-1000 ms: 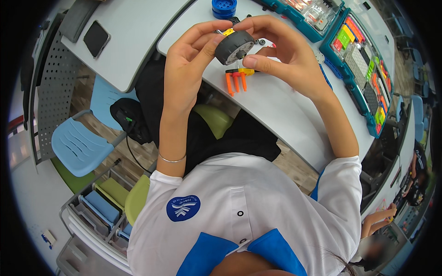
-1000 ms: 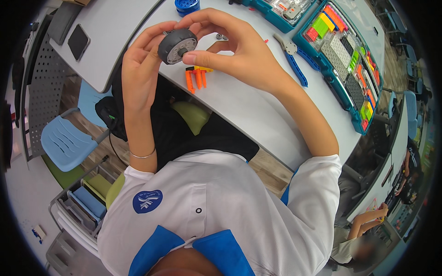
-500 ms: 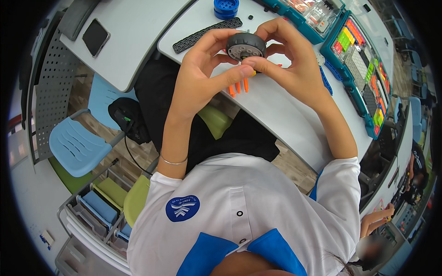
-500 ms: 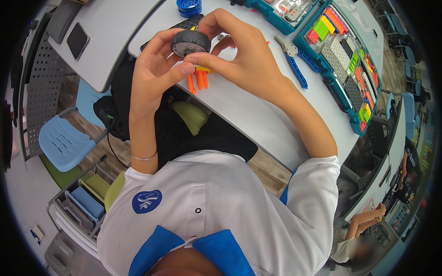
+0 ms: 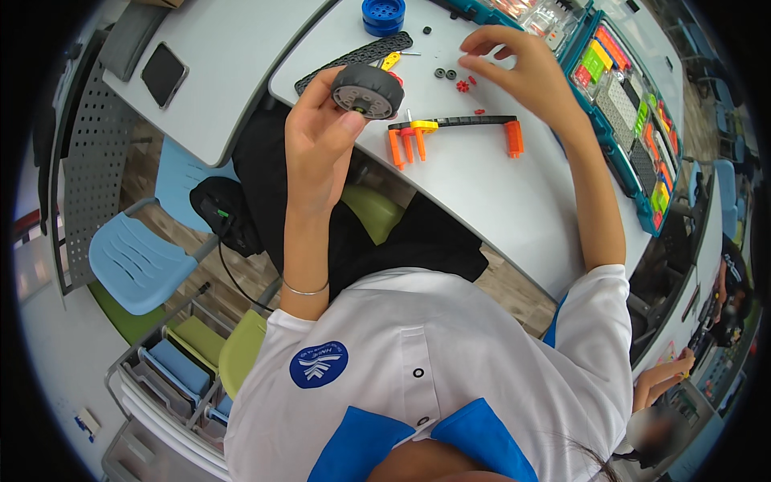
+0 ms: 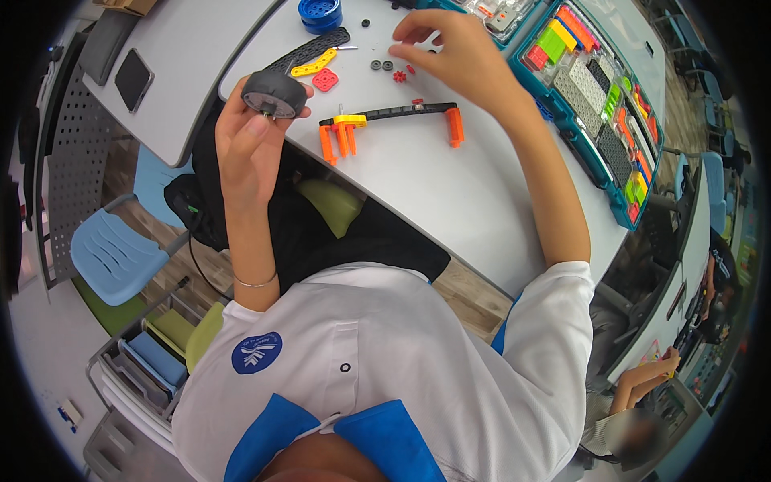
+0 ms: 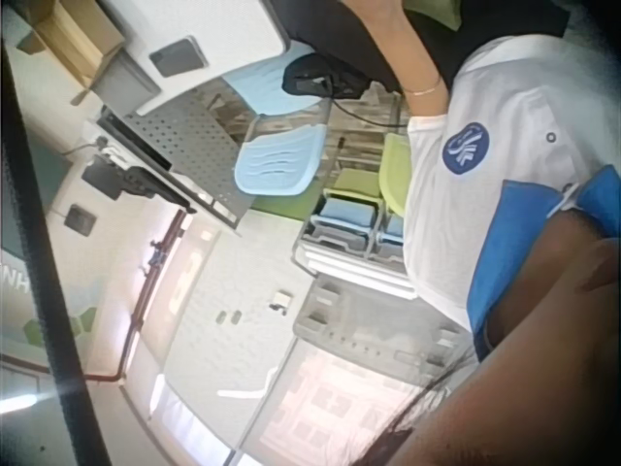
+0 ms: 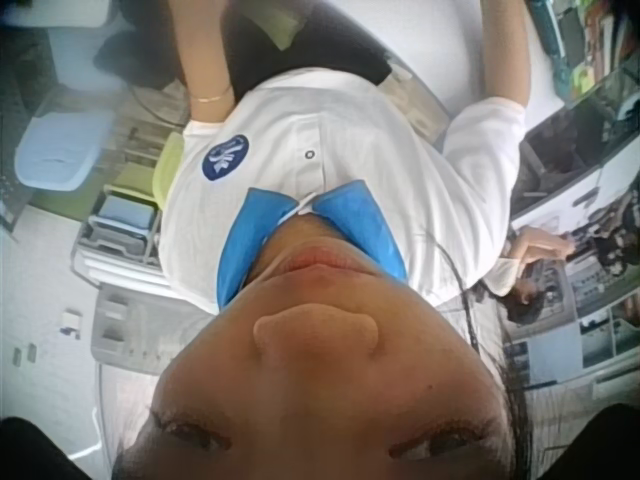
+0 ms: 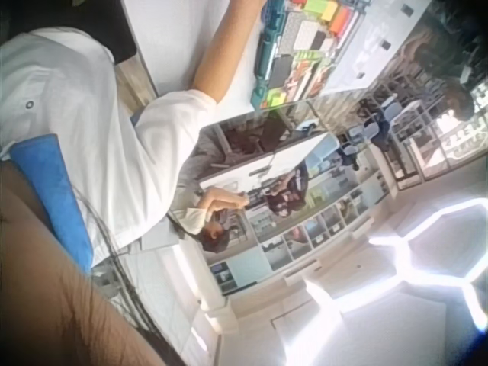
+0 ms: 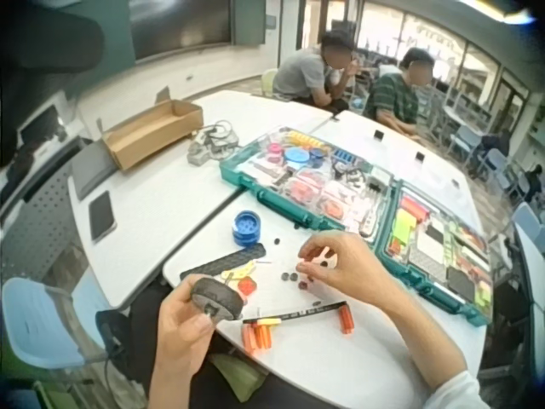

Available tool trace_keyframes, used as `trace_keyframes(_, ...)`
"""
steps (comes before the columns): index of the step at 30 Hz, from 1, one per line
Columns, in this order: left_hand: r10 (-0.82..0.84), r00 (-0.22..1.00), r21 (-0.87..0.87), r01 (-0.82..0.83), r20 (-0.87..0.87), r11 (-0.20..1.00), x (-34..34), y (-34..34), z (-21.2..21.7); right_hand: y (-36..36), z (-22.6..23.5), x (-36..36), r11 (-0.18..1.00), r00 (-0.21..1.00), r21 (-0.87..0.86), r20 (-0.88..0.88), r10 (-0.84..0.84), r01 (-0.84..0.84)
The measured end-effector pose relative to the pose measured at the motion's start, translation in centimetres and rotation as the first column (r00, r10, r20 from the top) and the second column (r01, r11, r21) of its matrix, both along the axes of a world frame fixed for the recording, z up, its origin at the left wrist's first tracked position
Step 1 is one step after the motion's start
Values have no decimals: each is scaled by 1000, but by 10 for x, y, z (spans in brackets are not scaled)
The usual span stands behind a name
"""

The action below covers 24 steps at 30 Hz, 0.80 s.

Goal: The person assembles colorful plastic building blocks on a white table. They connect various pieces including a black chain, red and yellow connectors, and a grey circular component, using a screwdriver to secure parts.

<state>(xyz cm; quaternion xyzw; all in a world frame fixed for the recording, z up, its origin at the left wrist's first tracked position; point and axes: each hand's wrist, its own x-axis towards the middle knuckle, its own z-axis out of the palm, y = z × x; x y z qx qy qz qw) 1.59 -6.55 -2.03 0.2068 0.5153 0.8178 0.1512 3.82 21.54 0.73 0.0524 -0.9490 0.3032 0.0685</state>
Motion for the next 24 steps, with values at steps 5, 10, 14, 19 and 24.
trace_keyframes(5,-83,996,58,84,-19,995,2,-4,-3,-18,-21,3,994,996,89,-54,65,-60)
trace_keyframes(10,-150,989,106,148,9,983,3,-6,0,-18,-22,2,998,998,29,-29,62,-61)
trace_keyframes(14,-206,977,140,195,64,971,7,-3,4,-21,-18,2,998,990,-16,-127,59,-61)
trace_keyframes(19,-352,923,293,297,155,909,14,3,9,-40,29,16,826,988,-548,-11,152,-133)
trace_keyframes(24,-445,869,500,292,217,815,18,10,4,-62,36,30,752,971,-614,-144,191,-239)
